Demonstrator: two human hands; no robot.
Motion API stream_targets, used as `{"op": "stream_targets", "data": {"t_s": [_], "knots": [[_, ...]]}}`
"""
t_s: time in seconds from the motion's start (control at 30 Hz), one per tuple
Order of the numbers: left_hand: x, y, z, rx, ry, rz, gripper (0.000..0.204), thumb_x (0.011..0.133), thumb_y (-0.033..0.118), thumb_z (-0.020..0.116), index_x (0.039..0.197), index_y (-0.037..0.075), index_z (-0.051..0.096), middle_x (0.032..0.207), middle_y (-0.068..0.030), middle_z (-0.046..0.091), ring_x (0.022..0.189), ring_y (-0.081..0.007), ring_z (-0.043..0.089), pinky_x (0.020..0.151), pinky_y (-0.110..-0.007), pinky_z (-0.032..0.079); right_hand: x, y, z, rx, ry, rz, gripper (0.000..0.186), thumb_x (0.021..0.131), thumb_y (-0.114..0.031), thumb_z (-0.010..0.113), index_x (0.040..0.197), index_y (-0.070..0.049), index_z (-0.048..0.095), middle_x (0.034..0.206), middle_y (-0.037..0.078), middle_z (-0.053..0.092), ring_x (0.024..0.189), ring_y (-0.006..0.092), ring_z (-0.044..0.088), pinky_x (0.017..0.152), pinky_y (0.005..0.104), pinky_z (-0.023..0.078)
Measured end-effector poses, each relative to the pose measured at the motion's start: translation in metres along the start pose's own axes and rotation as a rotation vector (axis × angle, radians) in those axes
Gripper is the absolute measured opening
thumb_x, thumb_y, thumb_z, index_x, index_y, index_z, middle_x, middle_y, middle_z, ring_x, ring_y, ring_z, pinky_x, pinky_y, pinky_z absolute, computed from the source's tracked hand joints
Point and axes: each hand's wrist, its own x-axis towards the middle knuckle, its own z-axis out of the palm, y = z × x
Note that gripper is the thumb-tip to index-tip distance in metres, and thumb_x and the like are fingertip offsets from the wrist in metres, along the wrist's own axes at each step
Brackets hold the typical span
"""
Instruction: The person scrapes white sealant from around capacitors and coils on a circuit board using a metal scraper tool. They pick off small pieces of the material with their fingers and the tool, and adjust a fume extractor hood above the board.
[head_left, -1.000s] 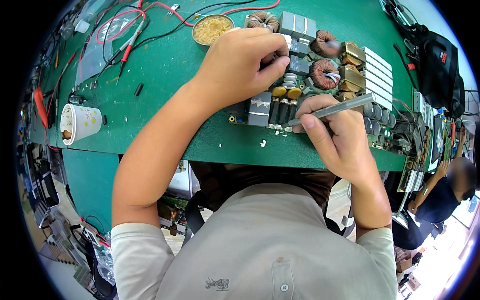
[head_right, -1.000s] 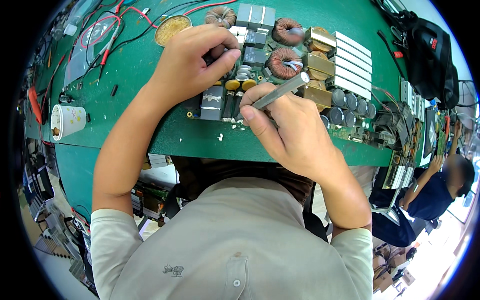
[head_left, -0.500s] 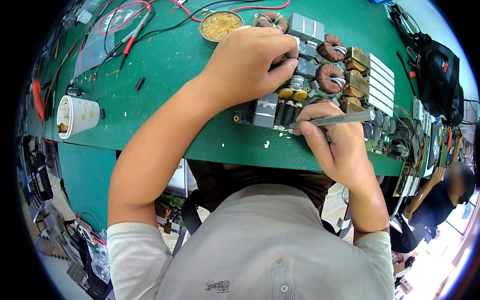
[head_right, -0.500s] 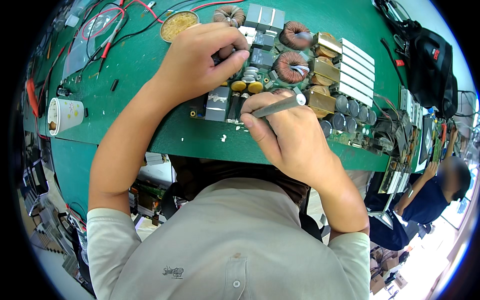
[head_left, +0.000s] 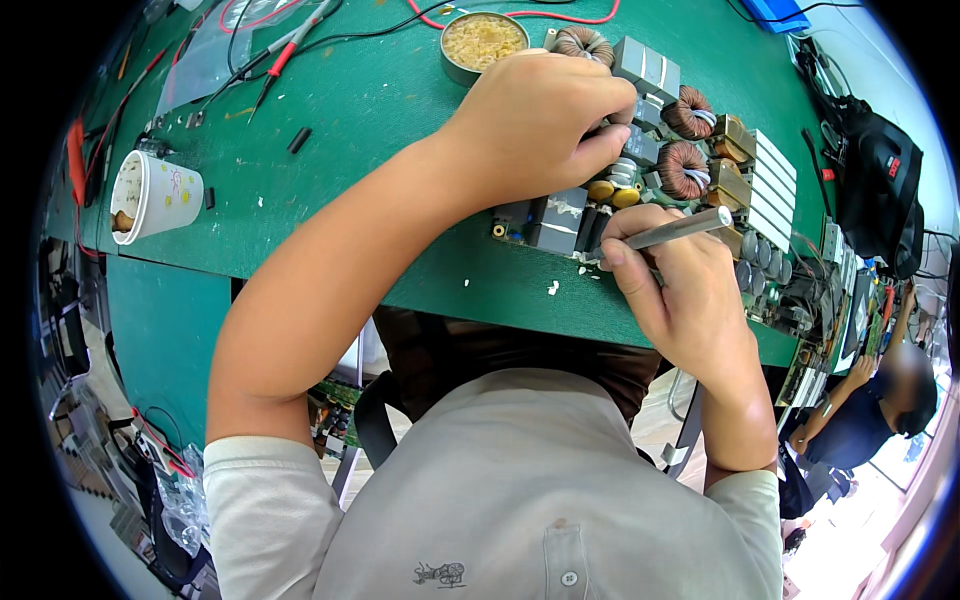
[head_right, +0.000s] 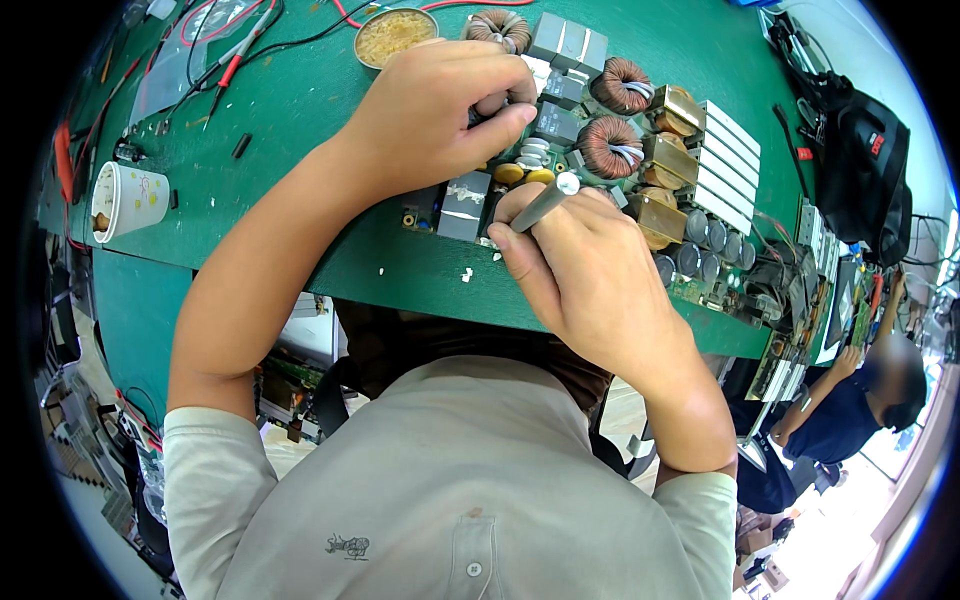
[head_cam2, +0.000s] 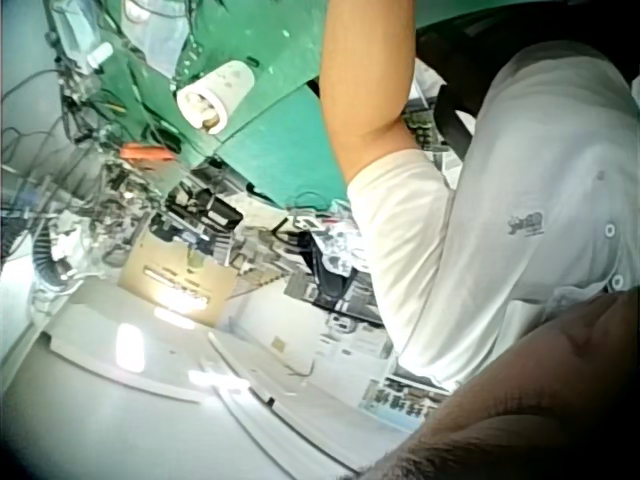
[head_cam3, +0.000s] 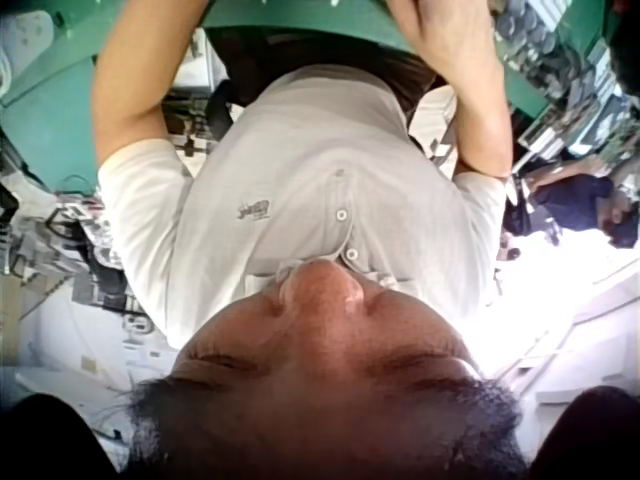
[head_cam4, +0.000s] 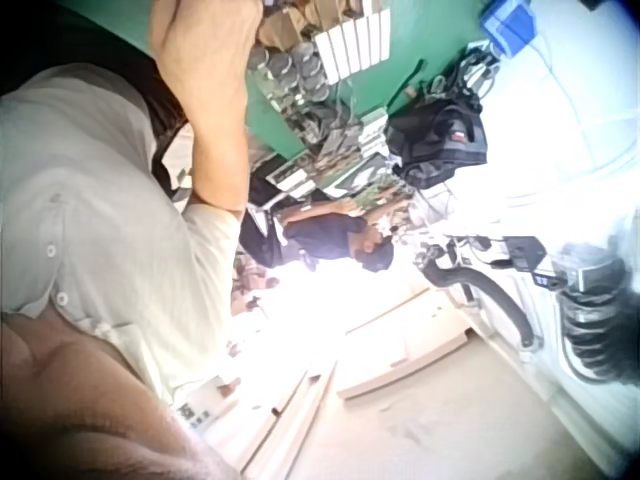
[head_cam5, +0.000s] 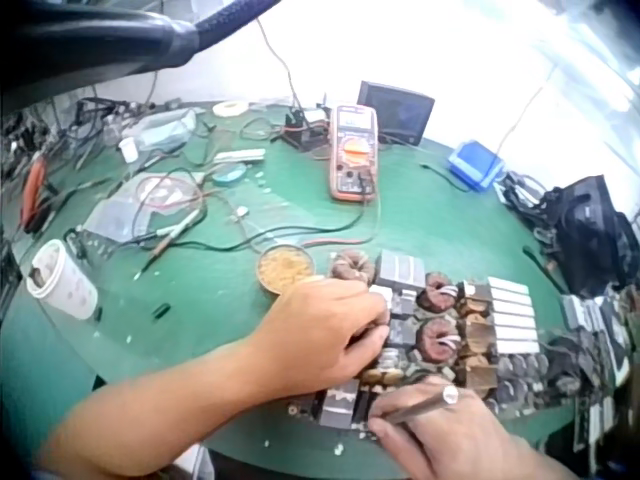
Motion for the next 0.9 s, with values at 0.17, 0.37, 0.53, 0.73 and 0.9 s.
{"op": "stream_targets", "data": {"t_s": [0.17,0.37,0.53,0.73,0.9], "knots": [[0.0,-0.002,0.002,-0.012,0.008,0.004,0.011,0.086,0.018,0.073,0.089,0.01,0.065,0.071,-0.0048,0.056,0.067,-0.0265,0.058,0.061,-0.04,0.044,0.001,-0.001,-0.001,0.027,-0.042,0.062,0.012,0.095,-0.007,0.069,0.099,0.0,0.06,0.096,0.012,0.07,0.082,0.0382,0.064,0.076,0.0453,0.051],[-0.002,-0.001,0.002,0.005,-0.009,-0.007,0.012,0.086,0.018,0.073,0.089,0.01,0.065,0.072,-0.0052,0.058,0.069,-0.0278,0.06,0.063,-0.041,0.045,-0.002,0.007,0.003,-0.016,-0.016,-0.082,0.009,0.094,-0.006,0.07,0.098,0.0,0.064,0.094,0.011,0.07,0.081,0.0341,0.066,0.077,0.043,0.05],[-0.001,-0.001,0.002,0.006,-0.003,0.012,0.012,0.086,0.019,0.073,0.089,0.01,0.065,0.073,-0.006,0.059,0.071,-0.0286,0.061,0.064,-0.042,0.045,-0.016,0.018,0.009,0.102,0.099,-0.083,0.008,0.093,-0.007,0.071,0.095,-0.001,0.066,0.09,0.012,0.069,0.077,0.032,0.063,0.075,0.0409,0.049],[-0.002,-0.001,0.001,0.03,-0.02,0.005,0.013,0.087,0.019,0.073,0.089,0.01,0.065,0.075,-0.0069,0.06,0.072,-0.0301,0.062,0.065,-0.043,0.046,-0.015,0.018,0.008,0.087,0.091,-0.101,0.008,0.093,-0.006,0.072,0.096,-0.001,0.066,0.089,0.012,0.068,0.077,0.0317,0.062,0.074,0.0409,0.049],[-0.002,-0.002,0.003,0.02,-0.013,0.0,0.012,0.087,0.018,0.073,0.088,0.009,0.065,0.074,-0.007,0.06,0.073,-0.0305,0.063,0.066,-0.043,0.047,-0.01,0.013,0.007,0.024,0.059,-0.144,0.01,0.091,-0.005,0.074,0.096,-0.002,0.065,0.089,0.011,0.068,0.077,0.0311,0.063,0.074,0.0411,0.048]]}}
